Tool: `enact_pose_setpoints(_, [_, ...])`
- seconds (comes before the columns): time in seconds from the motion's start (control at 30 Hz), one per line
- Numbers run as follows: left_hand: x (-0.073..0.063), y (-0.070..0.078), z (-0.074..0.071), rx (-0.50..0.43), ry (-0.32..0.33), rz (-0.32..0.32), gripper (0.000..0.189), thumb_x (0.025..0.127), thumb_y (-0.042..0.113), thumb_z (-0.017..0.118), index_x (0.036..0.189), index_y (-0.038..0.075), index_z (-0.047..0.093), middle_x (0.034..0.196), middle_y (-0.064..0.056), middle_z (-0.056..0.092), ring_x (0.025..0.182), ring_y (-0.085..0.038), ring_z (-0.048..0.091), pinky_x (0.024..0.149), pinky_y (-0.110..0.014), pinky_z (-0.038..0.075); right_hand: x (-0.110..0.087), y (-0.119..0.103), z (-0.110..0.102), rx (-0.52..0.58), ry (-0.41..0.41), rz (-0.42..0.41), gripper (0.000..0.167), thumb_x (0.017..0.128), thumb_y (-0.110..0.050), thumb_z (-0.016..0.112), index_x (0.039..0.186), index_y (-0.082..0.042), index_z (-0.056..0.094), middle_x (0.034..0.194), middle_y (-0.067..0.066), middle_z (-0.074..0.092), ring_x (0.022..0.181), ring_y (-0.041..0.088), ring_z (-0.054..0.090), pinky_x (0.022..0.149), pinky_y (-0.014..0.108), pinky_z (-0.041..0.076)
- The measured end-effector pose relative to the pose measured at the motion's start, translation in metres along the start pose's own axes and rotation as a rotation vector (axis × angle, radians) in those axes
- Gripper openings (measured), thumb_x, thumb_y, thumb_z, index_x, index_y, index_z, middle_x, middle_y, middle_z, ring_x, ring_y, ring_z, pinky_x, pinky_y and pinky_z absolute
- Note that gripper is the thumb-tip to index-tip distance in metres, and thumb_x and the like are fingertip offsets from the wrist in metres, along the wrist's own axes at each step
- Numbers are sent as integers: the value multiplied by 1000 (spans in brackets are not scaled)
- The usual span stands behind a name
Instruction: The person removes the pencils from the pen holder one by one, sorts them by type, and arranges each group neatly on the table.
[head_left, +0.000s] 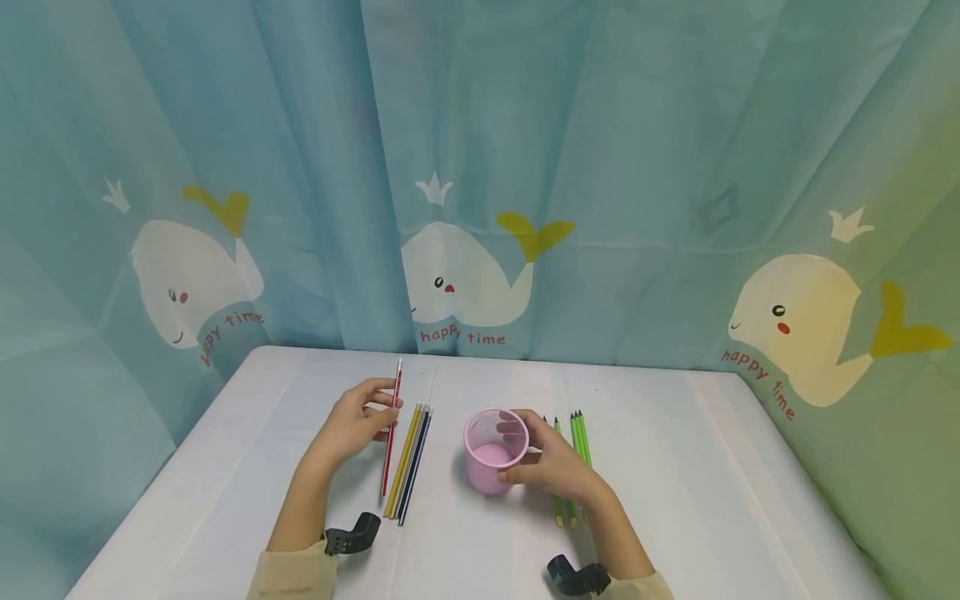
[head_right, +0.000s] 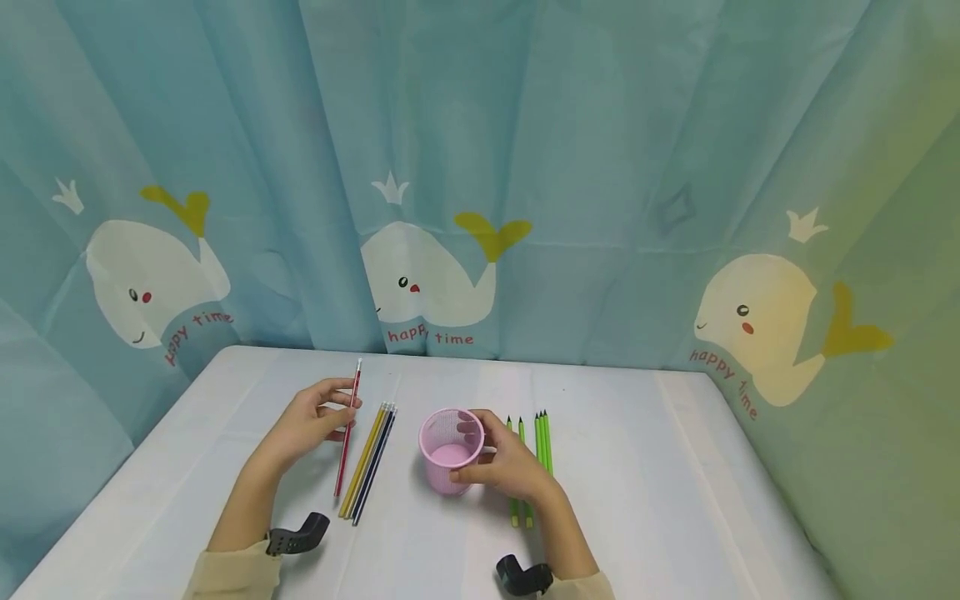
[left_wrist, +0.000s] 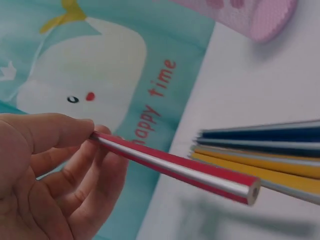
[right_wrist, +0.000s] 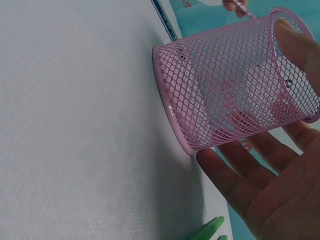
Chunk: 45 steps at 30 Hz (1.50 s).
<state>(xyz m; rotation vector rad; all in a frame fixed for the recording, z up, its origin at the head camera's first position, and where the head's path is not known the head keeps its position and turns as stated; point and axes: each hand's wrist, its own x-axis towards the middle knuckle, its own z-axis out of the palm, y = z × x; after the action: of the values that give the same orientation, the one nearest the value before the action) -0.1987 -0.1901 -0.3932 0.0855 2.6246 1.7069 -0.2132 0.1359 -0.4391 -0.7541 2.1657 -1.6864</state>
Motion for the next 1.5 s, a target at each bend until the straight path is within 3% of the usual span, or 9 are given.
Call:
enact_pose_setpoints(0.27, [2, -13, 5, 51, -8, -80, 45, 94, 3, 62, 138, -2, 51, 112, -19, 64, 76, -20, 66, 65, -34, 62, 0, 0, 1, 12, -8, -40, 79, 75, -10, 86, 142, -6, 44, 142, 20, 51, 129, 42, 52, 100, 42, 53])
enact_pose_setpoints(0.47, [3, -23, 11, 78, -31, -127, 45, 93, 1, 63, 136, -5, 52, 108, -18, 63, 74, -18, 65, 61, -33, 61, -1, 0, 1, 14, -11, -15, 80, 74, -10, 87, 142, -8, 44, 142, 17, 52, 130, 40, 52, 101, 41, 53])
enact_pose_setpoints(0.73, [7, -30, 13, 163, -29, -128, 43, 92, 2, 64, 133, -5, 55, 105, -16, 65, 70, -16, 63, 57, -31, 58, 1, -4, 3, 14, -3, -27, 81, 73, -10, 87, 142, -9, 44, 142, 17, 52, 131, 38, 51, 102, 46, 52])
enact_pose_setpoints(0.97, [5, -31, 16, 196, -22, -163, 44, 90, 3, 67, 133, -4, 56, 107, -16, 65, 72, -18, 63, 55, -30, 58, 2, -8, 3, 8, -10, -16, 81, 72, -11, 88, 142, -11, 45, 142, 14, 52, 131, 37, 51, 102, 44, 52])
enact_pose_setpoints(1.5, [1, -27, 26, 279, 10, -171, 48, 85, 6, 74, 130, -1, 59, 102, -12, 67, 73, -17, 62, 56, -28, 54, -6, -11, 3, 17, -9, 1, 81, 73, -10, 87, 142, -11, 45, 143, 15, 53, 132, 36, 51, 102, 42, 52])
